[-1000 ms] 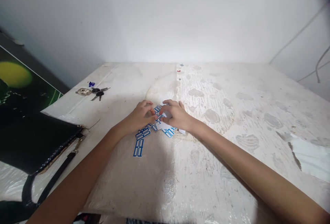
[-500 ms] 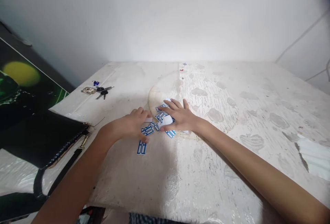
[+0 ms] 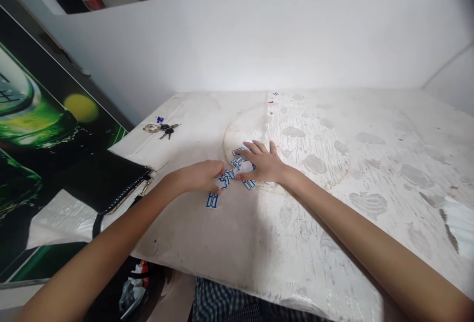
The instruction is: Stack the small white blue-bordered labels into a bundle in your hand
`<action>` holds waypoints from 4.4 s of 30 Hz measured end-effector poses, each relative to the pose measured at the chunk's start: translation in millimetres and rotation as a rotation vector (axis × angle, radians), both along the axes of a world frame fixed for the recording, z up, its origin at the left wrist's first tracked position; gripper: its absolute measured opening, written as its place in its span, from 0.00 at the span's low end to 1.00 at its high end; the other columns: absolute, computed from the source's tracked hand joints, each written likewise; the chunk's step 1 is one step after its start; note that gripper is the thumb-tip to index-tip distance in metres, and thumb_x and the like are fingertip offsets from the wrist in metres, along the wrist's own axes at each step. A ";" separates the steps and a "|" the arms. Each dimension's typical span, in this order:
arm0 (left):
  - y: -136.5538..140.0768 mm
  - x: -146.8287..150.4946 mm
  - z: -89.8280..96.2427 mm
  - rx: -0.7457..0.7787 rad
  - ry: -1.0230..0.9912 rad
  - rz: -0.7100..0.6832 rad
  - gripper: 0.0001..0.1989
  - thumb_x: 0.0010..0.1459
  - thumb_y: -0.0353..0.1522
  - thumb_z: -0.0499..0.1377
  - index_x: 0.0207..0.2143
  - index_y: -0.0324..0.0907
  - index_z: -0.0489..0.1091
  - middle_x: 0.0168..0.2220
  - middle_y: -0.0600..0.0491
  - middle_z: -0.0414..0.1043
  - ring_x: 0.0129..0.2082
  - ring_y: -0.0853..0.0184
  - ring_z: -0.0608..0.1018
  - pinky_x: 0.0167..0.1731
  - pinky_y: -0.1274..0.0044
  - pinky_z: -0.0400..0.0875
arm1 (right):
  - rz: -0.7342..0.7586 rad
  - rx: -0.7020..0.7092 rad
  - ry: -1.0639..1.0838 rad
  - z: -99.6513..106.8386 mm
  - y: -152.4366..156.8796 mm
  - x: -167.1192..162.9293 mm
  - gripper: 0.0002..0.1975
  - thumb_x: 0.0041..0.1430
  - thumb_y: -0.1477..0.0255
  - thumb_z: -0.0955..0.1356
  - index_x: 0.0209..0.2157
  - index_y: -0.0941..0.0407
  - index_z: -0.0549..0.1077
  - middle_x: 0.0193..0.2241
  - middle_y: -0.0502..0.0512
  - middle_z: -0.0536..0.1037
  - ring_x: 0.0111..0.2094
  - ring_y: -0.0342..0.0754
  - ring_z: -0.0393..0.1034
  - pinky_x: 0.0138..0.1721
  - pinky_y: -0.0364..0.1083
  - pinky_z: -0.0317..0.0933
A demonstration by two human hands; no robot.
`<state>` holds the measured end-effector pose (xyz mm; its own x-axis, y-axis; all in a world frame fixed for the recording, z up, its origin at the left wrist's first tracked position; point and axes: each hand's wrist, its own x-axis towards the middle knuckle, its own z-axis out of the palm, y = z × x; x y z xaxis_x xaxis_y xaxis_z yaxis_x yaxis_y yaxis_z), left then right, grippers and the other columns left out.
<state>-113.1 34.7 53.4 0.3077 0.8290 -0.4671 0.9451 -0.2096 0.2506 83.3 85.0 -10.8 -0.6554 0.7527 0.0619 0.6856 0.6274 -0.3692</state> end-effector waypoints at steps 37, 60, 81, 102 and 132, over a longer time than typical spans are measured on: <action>-28.9 -2.1 -3.4 -0.064 0.185 0.009 0.15 0.58 0.37 0.55 0.44 0.37 0.66 0.42 0.49 0.68 0.39 0.64 0.73 0.38 0.68 0.71 | 0.119 0.204 -0.311 39.5 -46.4 -52.6 0.16 0.58 0.63 0.67 0.44 0.59 0.70 0.55 0.59 0.61 0.58 0.58 0.48 0.57 0.63 0.39; -45.5 -16.6 -28.0 -0.034 -0.541 0.208 0.10 0.57 0.31 0.57 0.41 0.36 0.65 0.33 0.53 0.68 0.29 0.71 0.72 0.28 0.77 0.69 | 0.232 0.012 -0.192 42.7 -55.8 -51.5 0.10 0.61 0.69 0.65 0.41 0.61 0.69 0.39 0.56 0.71 0.39 0.48 0.68 0.42 0.52 0.63; -8.8 44.5 -16.3 -0.066 -0.918 0.277 0.10 0.58 0.33 0.56 0.40 0.36 0.68 0.36 0.51 0.71 0.34 0.68 0.75 0.36 0.71 0.72 | -0.165 -0.396 0.668 36.8 -42.0 8.6 0.08 0.62 0.78 0.62 0.44 0.61 0.63 0.18 0.43 0.66 0.15 0.37 0.62 0.15 0.36 0.58; 96.6 95.7 -10.0 0.419 -0.432 0.190 0.19 0.59 0.38 0.54 0.51 0.39 0.62 0.52 0.46 0.62 0.48 0.59 0.69 0.46 0.61 0.65 | -0.766 0.144 0.671 10.4 10.0 87.7 0.17 0.64 0.67 0.62 0.52 0.58 0.63 0.52 0.60 0.63 0.52 0.55 0.60 0.51 0.59 0.55; 48.9 47.1 -21.2 0.080 -0.305 0.133 0.13 0.58 0.35 0.55 0.44 0.37 0.66 0.41 0.49 0.68 0.37 0.66 0.73 0.36 0.70 0.71 | -0.291 0.204 0.280 -8.1 -54.3 -0.7 0.26 0.55 0.60 0.67 0.52 0.58 0.62 0.46 0.59 0.66 0.49 0.56 0.59 0.47 0.55 0.55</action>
